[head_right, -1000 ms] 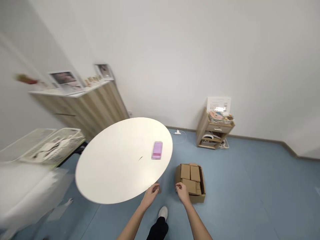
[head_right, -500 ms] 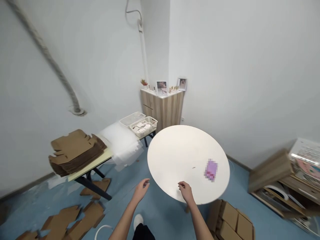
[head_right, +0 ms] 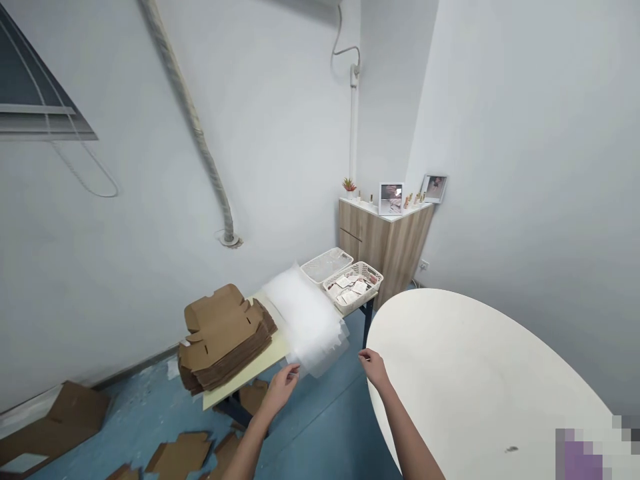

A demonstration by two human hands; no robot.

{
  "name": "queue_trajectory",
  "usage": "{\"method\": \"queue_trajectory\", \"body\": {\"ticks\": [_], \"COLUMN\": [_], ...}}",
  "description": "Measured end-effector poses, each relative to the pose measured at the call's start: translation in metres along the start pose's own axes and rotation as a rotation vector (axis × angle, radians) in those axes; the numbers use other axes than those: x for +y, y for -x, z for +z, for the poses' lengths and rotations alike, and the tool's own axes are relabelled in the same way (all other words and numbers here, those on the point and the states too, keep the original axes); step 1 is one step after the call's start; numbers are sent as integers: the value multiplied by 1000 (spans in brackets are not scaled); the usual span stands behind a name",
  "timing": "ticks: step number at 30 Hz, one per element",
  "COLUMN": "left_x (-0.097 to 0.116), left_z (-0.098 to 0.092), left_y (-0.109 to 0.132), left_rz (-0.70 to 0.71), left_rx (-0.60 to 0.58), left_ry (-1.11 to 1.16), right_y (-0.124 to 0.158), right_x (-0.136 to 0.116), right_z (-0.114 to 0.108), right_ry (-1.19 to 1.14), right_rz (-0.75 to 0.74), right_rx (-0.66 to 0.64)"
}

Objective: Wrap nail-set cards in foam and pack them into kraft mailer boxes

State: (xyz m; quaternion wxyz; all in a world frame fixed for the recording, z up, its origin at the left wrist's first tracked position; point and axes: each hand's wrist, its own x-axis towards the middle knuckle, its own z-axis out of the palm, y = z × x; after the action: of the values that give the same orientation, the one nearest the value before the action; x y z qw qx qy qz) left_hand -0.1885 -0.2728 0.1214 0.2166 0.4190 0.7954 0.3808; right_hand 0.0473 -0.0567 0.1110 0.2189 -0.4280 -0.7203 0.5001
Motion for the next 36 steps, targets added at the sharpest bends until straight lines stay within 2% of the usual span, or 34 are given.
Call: {"method": "queue_trajectory", "body": {"ticks": [4, 7, 10, 14, 19, 22, 25, 28, 32, 36], "left_x": [0, 3, 3, 1, 3, 4, 4, 1, -5, -12], "left_z": [-12, -8, 0, 1, -18, -26, -26, -23, -23, -29], "left_y": [-44, -82, -123, -177, -248, -289, -319, -335, -341, -344], "left_rz": [67, 142, 188, 153, 80, 30, 10, -7, -21, -4], "left_rx": [6, 18, -22, -85, -140, -177, -216, -255, -280, -171], "left_ry": [-24, -77, -129, -188, -207, -219, -256, -276, -255, -170], "right_y": [-64, -117, -175, -265, -384, -437, -469, -486, -492, -481], "right_x": [-33, -53, -68, -94, -133, -142, -141, -138, -138, -144], "right_z": [24, 38, 48, 59, 87, 111, 130, 140, 139, 130], "right_ry": [116, 188, 228, 336, 594, 693, 815, 909, 946, 766], "right_rz": [-48, -63, -76, -100, -156, -191, -198, -225, -248, -263], "right_rx": [-45, -45, -56, -56, -22, -8, 1, -14, 2, 92]}}
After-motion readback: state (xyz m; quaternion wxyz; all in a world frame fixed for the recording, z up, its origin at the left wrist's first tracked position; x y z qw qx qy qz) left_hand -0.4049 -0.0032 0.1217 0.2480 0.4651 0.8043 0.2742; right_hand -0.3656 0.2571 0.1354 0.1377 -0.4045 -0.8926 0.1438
